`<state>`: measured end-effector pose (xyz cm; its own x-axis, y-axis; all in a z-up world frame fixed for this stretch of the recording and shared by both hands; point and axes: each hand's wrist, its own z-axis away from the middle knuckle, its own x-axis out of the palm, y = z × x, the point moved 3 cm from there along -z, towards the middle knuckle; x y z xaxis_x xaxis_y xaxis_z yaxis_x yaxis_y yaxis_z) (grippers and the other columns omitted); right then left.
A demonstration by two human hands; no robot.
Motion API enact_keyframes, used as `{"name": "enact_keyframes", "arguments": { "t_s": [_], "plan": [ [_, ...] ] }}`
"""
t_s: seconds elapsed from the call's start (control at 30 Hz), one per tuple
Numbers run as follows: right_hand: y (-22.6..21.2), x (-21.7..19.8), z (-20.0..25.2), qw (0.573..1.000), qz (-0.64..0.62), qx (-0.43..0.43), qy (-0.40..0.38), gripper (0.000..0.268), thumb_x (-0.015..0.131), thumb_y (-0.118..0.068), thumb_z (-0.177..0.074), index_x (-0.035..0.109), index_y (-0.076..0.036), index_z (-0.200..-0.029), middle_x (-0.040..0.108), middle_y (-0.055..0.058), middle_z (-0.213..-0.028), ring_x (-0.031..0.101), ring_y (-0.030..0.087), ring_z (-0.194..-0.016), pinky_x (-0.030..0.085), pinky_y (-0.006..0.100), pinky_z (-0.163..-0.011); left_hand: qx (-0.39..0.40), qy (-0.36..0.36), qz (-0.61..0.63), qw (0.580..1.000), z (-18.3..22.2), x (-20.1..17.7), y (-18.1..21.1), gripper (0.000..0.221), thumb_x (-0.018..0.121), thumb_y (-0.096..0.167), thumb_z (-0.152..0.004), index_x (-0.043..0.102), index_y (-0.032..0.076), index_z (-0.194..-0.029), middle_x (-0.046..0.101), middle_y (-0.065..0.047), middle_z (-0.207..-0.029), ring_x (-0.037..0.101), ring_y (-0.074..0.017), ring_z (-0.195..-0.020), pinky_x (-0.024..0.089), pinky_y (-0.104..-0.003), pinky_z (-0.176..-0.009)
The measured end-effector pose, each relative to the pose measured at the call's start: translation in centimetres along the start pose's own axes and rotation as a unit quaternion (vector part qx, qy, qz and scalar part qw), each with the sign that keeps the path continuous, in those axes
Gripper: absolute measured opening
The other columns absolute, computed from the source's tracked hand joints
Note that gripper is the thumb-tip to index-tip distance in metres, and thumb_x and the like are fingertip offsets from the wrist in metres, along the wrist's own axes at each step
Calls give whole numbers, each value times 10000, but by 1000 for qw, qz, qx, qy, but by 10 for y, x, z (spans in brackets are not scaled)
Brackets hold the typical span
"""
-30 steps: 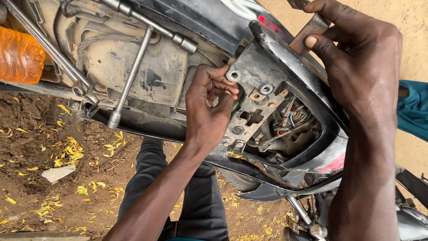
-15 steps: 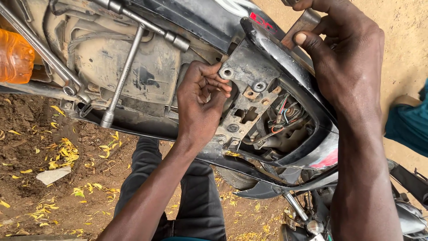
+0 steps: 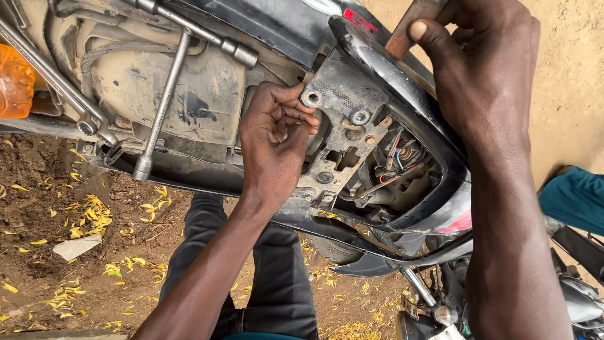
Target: The person is seen repairing a motorcycle.
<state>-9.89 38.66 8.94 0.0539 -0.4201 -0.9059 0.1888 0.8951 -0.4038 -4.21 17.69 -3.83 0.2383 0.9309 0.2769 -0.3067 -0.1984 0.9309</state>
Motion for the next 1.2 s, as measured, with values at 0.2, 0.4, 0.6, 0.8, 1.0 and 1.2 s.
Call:
{"name": "enact_keyframes", "arguments": {
  "t_s": [0.2, 0.4, 0.6, 0.8, 1.0, 1.2],
  "plan": [
    [11, 3, 7, 998, -38, -57, 3, 103, 769, 79, -987, 696, 66, -1059, 749, 135, -972, 698, 196, -855, 519, 323, -715, 5, 3, -1, 1000, 0, 0, 1, 381, 581, -203, -938, 542, -11, -1264, 575, -80, -1090, 695, -134, -999, 640, -266, -849],
    [4, 4, 11, 994, -7, -112, 2, 88, 739, 123, -1025, 725, 52, -1075, 750, 153, -1021, 718, 233, -885, 538, 326, -716, 5, 4, 8, 1000, 0, 1, 0, 383, 572, -208, -942, 542, -10, -1268, 579, -79, -1098, 691, -136, -1001, 642, -275, -874],
    [11, 6, 15, 999, -2, -36, -18, 49, 758, 9, -1082, 744, 27, -1125, 739, 162, -997, 715, 269, -906, 553, 393, -751, 35, -3, 2, 999, 2, -1, -8, 380, 562, -214, -976, 539, 0, -1290, 581, -78, -1115, 691, -134, -1021, 651, -274, -891],
    [23, 6, 20, 991, -12, -130, 17, 114, 717, 103, -979, 708, 125, -1090, 730, 224, -1037, 720, 313, -948, 576, 425, -823, 41, 3, -31, 999, 3, -1, -5, 395, 589, -210, -967, 545, 11, -1291, 595, -81, -1119, 710, -134, -1013, 631, -258, -846],
    [24, 7, 19, 989, -50, -138, 19, 122, 705, 94, -994, 698, 127, -1112, 736, 222, -1079, 739, 302, -995, 587, 369, -820, 61, 2, -20, 998, 7, -1, -11, 408, 594, -206, -1008, 539, 37, -1331, 586, -73, -1136, 706, -134, -1030, 647, -262, -873],
    [9, 4, 10, 990, -67, 124, -11, 104, 775, -136, -1069, 742, -37, -1066, 715, 81, -841, 618, 122, -652, 446, 296, -561, 59, 2, -45, 997, 6, 0, -10, 423, 595, -198, -990, 530, 43, -1332, 582, -67, -1149, 708, -136, -1050, 610, -280, -837]
  ]
}}
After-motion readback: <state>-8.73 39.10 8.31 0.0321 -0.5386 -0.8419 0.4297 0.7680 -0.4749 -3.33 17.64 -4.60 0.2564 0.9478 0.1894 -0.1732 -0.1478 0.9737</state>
